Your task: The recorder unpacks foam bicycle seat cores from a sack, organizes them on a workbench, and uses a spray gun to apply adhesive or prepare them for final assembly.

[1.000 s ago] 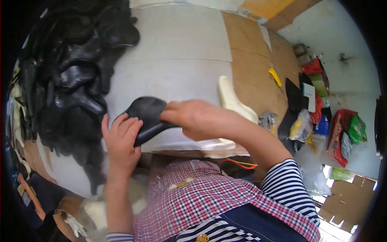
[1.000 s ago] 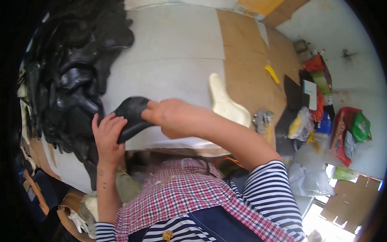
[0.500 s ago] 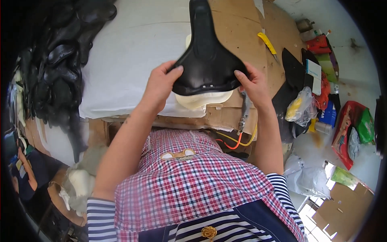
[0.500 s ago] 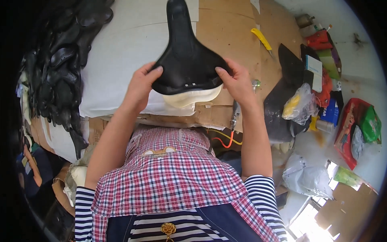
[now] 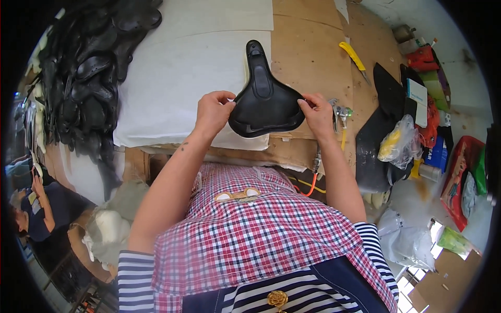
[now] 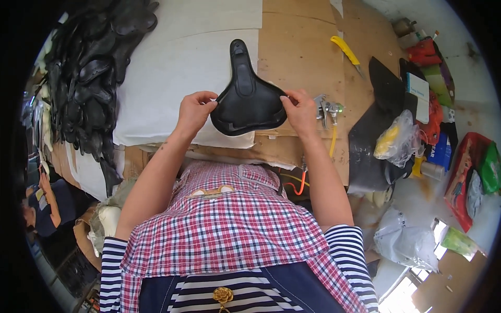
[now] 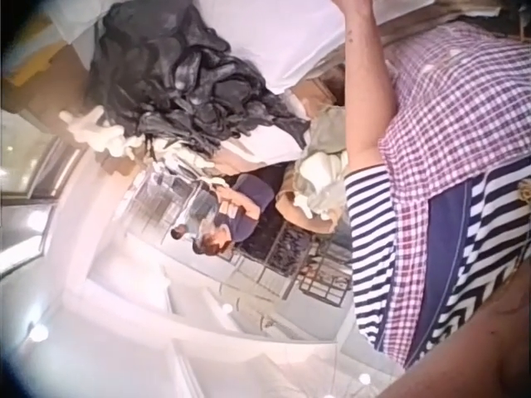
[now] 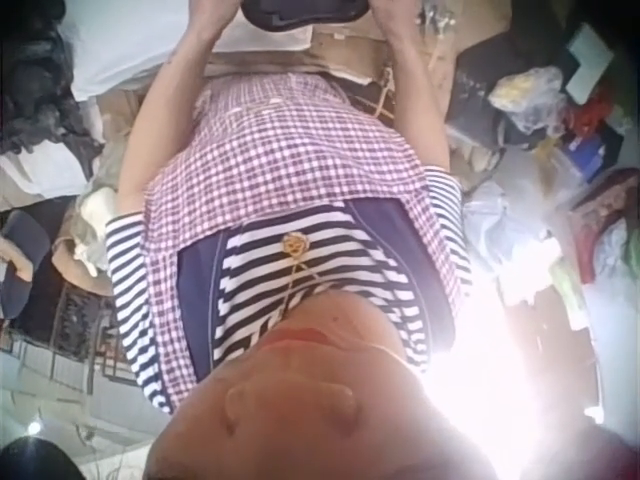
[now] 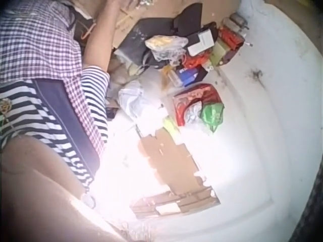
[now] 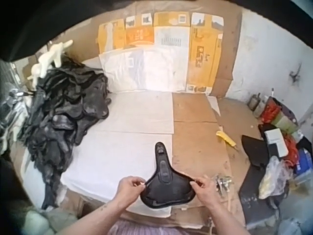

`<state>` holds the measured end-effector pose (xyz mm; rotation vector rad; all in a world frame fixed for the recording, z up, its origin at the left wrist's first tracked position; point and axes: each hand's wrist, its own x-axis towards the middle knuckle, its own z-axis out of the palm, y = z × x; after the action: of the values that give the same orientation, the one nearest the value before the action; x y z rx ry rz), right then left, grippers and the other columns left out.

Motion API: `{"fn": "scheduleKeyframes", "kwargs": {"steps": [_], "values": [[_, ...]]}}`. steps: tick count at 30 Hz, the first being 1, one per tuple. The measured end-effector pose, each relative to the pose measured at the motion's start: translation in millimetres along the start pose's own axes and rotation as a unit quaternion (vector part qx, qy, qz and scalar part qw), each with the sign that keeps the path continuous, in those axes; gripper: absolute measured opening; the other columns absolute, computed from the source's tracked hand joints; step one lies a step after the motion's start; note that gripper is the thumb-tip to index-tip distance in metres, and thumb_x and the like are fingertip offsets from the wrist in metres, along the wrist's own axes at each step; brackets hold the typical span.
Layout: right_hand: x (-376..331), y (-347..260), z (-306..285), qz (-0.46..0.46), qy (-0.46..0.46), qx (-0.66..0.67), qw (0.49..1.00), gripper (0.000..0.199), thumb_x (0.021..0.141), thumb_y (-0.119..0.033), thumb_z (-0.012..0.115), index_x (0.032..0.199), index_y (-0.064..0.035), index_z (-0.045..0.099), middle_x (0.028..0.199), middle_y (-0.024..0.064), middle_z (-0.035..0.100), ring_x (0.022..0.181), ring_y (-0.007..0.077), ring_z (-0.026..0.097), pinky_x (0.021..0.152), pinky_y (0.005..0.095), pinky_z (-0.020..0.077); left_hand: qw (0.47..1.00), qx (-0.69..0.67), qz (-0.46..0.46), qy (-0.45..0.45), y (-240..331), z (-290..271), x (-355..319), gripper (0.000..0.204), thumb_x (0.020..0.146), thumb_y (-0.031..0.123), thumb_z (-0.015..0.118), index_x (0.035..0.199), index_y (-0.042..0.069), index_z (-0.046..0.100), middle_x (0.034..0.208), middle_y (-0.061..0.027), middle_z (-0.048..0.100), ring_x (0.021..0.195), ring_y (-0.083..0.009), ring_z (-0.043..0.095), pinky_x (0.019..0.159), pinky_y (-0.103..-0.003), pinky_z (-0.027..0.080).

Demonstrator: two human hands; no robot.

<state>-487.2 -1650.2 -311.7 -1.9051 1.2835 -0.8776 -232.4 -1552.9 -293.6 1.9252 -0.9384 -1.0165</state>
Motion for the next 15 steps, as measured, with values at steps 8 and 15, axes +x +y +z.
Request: {"fn": "scheduleKeyframes", "kwargs": {"steps": [8, 15], "values": [[2, 6, 7, -0.023, 0.032, -0.009, 0.999, 0.016, 0.074, -0.009, 0.069, 0.088, -0.0001, 0.065, 0.070, 0.0086, 0.055, 0.059, 0.0165, 0.054, 0.056, 0.0276, 0.0447, 0.999, 0.050, 0.006, -0.002, -6, 3, -3, 0.025, 0.073, 0.012, 0.069, 0.095, 0.002, 0.066, 0.071, -0.0049, 0.061, 0.062, -0.0137, 0.056, 0.060, -0.028, 0.047], [0, 2, 11, 0.028, 0.027, -0.121, 0.992, 0.025, 0.076, -0.021, 0.070, 0.089, -0.0010, 0.061, 0.070, 0.0094, 0.057, 0.061, 0.0220, 0.056, 0.057, 0.0318, 0.0464, 0.974, -0.110, -0.164, -0.112, -30, 11, -2, 0.042, 0.078, 0.017, 0.070, 0.112, -0.001, 0.057, 0.079, -0.0058, 0.059, 0.063, -0.0134, 0.058, 0.049, -0.025, 0.047]]}}
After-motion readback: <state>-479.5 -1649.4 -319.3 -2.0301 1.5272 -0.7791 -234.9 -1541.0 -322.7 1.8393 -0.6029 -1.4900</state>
